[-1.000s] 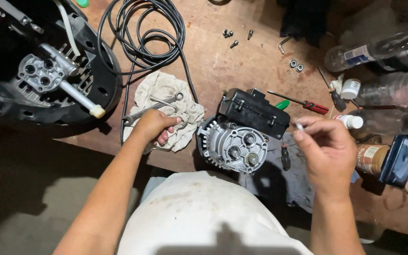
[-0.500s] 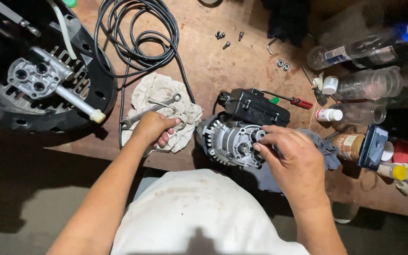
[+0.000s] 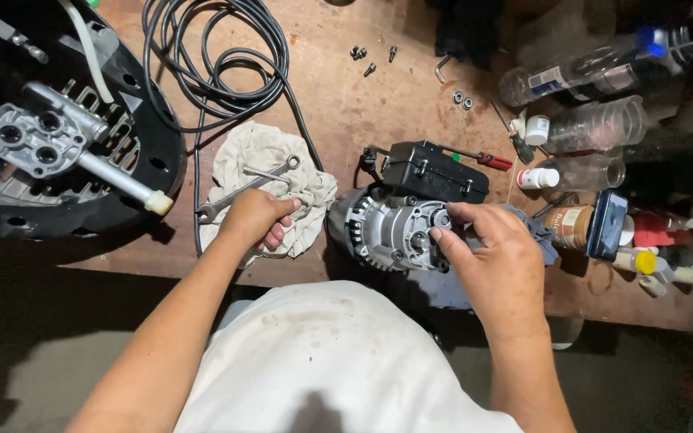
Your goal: The person assembles a small electric motor on a workbench. They place several small metal rings into the stator slots, then use a screwdriver to press and seat the rings. The person repeatedly picks up and places the rings and uses the screwdriver to adjust them within the motor housing.
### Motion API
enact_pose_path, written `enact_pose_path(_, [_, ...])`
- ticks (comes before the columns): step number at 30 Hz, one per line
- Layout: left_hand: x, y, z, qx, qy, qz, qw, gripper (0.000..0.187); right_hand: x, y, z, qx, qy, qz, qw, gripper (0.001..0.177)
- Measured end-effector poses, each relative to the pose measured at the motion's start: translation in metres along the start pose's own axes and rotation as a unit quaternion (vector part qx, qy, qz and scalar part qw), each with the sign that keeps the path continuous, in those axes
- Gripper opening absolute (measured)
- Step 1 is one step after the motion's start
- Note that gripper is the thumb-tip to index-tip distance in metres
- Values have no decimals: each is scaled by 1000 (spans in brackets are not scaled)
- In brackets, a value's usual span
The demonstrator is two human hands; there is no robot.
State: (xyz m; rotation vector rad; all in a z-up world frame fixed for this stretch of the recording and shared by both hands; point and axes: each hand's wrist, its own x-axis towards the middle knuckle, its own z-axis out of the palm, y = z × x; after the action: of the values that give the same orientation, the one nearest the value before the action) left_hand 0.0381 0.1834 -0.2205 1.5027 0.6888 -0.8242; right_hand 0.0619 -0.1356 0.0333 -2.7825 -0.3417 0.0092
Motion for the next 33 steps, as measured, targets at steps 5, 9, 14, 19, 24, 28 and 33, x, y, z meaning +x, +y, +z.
enact_pose_path(5, [0,0,-2,-4,-7,6,1000,47,-2,-12,1,8,4,28,1000,37])
enact_pose_path(9, [2,-2,-2,-2,-9,9,1000,46,-4,-12,2,7,-2,56,998,38])
enact_pose_path(14, [4,-2,-2,-8,-14,10,1000,47,-5,-16,3,14,-4,97,995,40])
enact_pose_path(19, [4,-4,-4,-11,-19,4,1000,47,-3,-22,2,24,-8,132,991,39])
enact_pose_path(24, [11,-8,-2,-9,-22,2,1000,46,-3,-19,8,12,-12,174,985,37])
enact_pose_path(28, [5,-3,-5,-8,-25,0,1000,47,-2,-26,9,15,-17,177,984,37])
enact_pose_path(33, [9,-2,-7,2,-29,3,1000,46,2,-37,3,8,-19,181,983,37])
